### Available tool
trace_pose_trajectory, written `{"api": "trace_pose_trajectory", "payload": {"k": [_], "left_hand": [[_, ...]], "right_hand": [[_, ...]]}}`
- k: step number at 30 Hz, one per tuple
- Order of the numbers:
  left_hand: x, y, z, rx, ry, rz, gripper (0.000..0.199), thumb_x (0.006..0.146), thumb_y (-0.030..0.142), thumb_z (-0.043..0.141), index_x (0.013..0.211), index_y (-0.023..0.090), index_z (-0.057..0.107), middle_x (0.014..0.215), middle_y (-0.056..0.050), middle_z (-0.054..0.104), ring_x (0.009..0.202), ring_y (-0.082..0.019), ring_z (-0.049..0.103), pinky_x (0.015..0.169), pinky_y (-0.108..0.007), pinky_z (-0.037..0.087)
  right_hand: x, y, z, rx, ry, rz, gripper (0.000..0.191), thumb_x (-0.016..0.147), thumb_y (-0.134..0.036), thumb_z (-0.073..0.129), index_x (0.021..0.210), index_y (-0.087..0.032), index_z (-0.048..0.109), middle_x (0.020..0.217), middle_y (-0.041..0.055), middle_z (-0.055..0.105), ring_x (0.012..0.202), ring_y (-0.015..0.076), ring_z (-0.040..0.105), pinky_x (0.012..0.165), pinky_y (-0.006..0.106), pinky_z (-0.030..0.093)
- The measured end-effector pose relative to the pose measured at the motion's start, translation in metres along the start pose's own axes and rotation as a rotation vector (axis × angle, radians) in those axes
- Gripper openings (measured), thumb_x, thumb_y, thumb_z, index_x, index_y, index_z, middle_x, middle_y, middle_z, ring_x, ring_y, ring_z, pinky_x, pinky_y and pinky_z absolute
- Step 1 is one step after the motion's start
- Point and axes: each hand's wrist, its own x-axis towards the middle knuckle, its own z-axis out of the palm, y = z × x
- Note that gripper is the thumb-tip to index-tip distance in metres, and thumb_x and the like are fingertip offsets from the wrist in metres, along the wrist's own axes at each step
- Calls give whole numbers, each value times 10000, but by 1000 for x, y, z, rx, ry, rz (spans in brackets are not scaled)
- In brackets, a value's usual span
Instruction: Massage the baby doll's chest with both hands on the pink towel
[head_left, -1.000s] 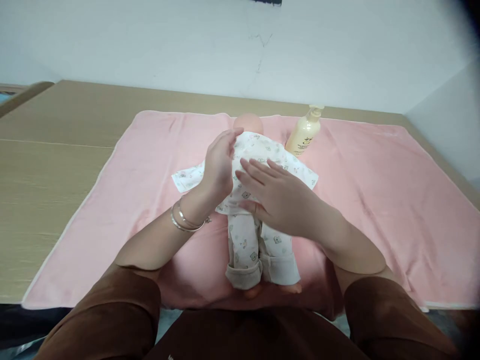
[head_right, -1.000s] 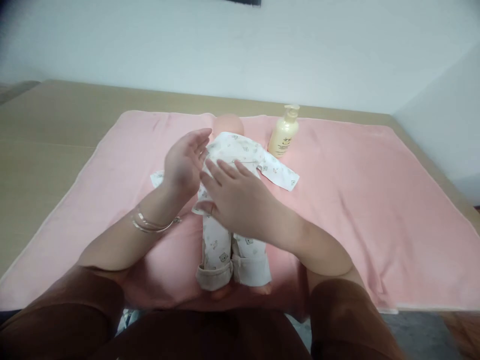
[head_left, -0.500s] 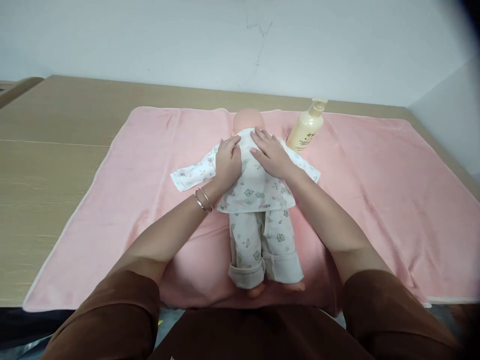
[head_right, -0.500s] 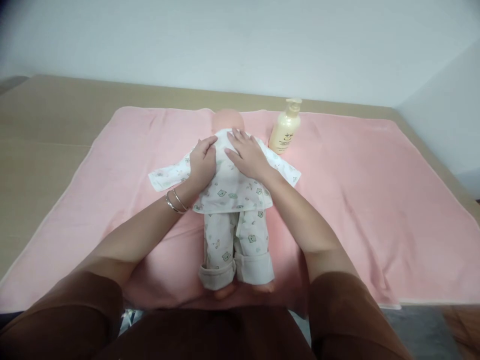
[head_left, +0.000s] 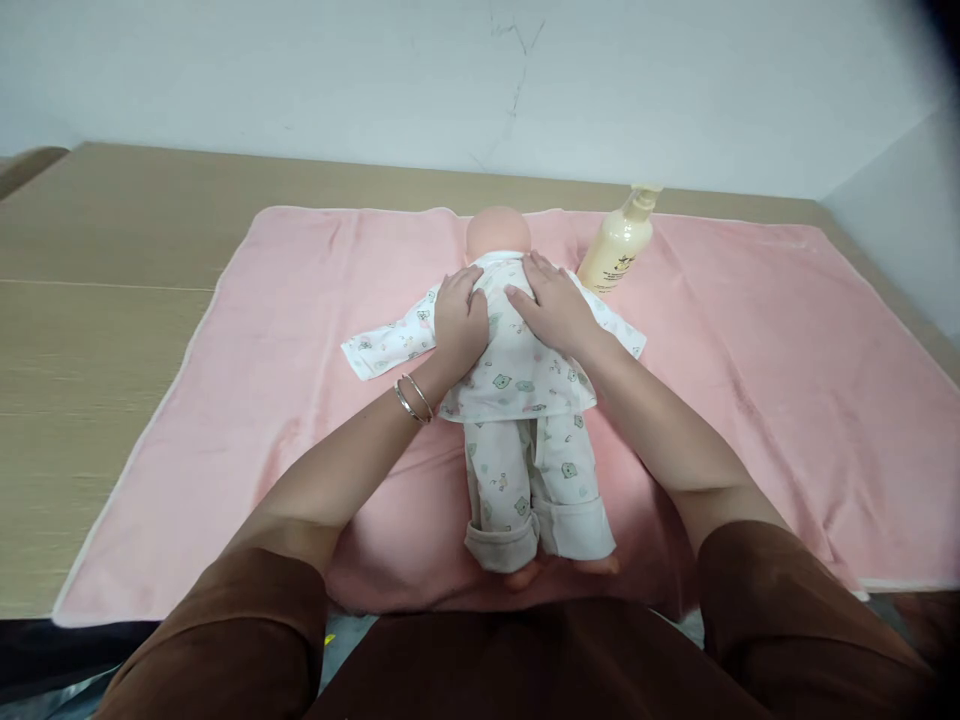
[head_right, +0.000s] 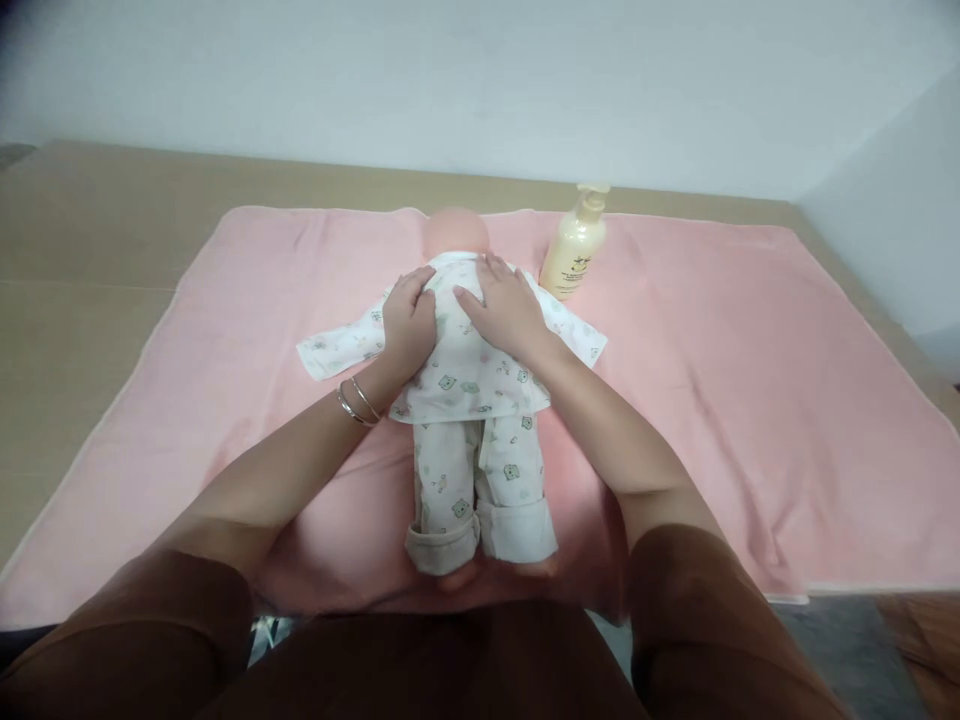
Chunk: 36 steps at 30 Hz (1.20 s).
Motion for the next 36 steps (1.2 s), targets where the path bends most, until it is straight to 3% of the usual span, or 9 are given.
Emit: {"api": "trace_pose_trajectory", "payload": {"k": [4, 9, 12, 16, 20, 23, 30, 33, 36], "left_hand": [[-1, -1, 0, -2, 16, 3, 404, 888, 156, 437, 1170, 212, 722, 1319, -86, 765, 1286, -248, 674, 1277, -468, 442], [0, -5, 0, 4, 2, 25, 417, 887, 150, 455, 1202, 228, 717, 1340, -75, 752, 1305, -254, 660, 1268, -454, 447], [0, -5, 0, 5, -16, 25, 408, 897, 152, 469, 1216, 227, 712, 1361, -81, 740, 1341, -259, 638, 1310, -456, 395], [1, -9, 2, 21, -27, 30, 392, 917, 200, 487, 1245, 207, 701, 1415, -107, 711, 1457, -297, 558, 1355, -508, 311], [2, -15, 4, 19, -7, 7, 355, 956, 326, 549, 1268, 230, 688, 1468, -105, 676, 1601, -332, 384, 1385, -578, 187], [3, -17, 3, 14, -39, -14, 365, 982, 358, 535, 1293, 235, 680, 1470, -108, 675, 1600, -342, 387, 1387, -594, 149], [2, -11, -1, 51, -79, -21, 466, 990, 371, 517, 1407, 200, 635, 1535, -122, 629, 1596, -336, 399, 1392, -561, 138], [0, -6, -2, 88, -79, -39, 488, 997, 328, 456, 1429, 171, 619, 1551, -122, 619, 1595, -315, 404, 1394, -533, 153], [-1, -4, -3, 114, -79, -43, 488, 993, 285, 417, 1421, 178, 624, 1550, -107, 623, 1599, -303, 399, 1395, -527, 159]], "right_hand": [[-22, -21, 9, -90, 74, 35, 700, 1071, -368, 333, 1613, 74, 346, 1720, 290, 312, 1639, 404, 282, 1345, 618, 240], [-24, -28, 11, -99, 9, -228, 576, 1050, -257, 350, 1590, -115, 490, 1736, 126, 371, 1652, 356, 264, 1351, 652, 188], [1, 0, 2, -1, -9, -77, 599, 1074, -378, 382, 1627, -159, 453, 1754, 101, 335, 1660, 371, 237, 1344, 651, 204], [13, 17, 2, 27, 33, 94, 698, 1078, -436, 381, 1634, -13, 387, 1727, 230, 337, 1642, 398, 277, 1348, 604, 232], [-14, -13, 17, -95, 133, 1, 635, 1055, -290, 356, 1591, 45, 417, 1688, 285, 385, 1606, 440, 338, 1318, 662, 261], [-27, -29, 20, -118, 133, -119, 600, 1048, -235, 355, 1595, -2, 438, 1718, 232, 366, 1637, 395, 290, 1355, 605, 234], [8, 4, 0, 8, -36, -57, 620, 1078, -322, 370, 1659, -106, 373, 1770, 132, 292, 1669, 338, 218, 1374, 589, 172], [-3, -9, 4, -93, 19, 4, 641, 1075, -294, 359, 1643, 2, 350, 1740, 229, 317, 1649, 388, 261, 1357, 596, 208], [-24, -32, 10, -199, 64, -99, 609, 1044, -217, 355, 1606, 12, 406, 1738, 221, 323, 1648, 362, 277, 1360, 584, 224]]}}
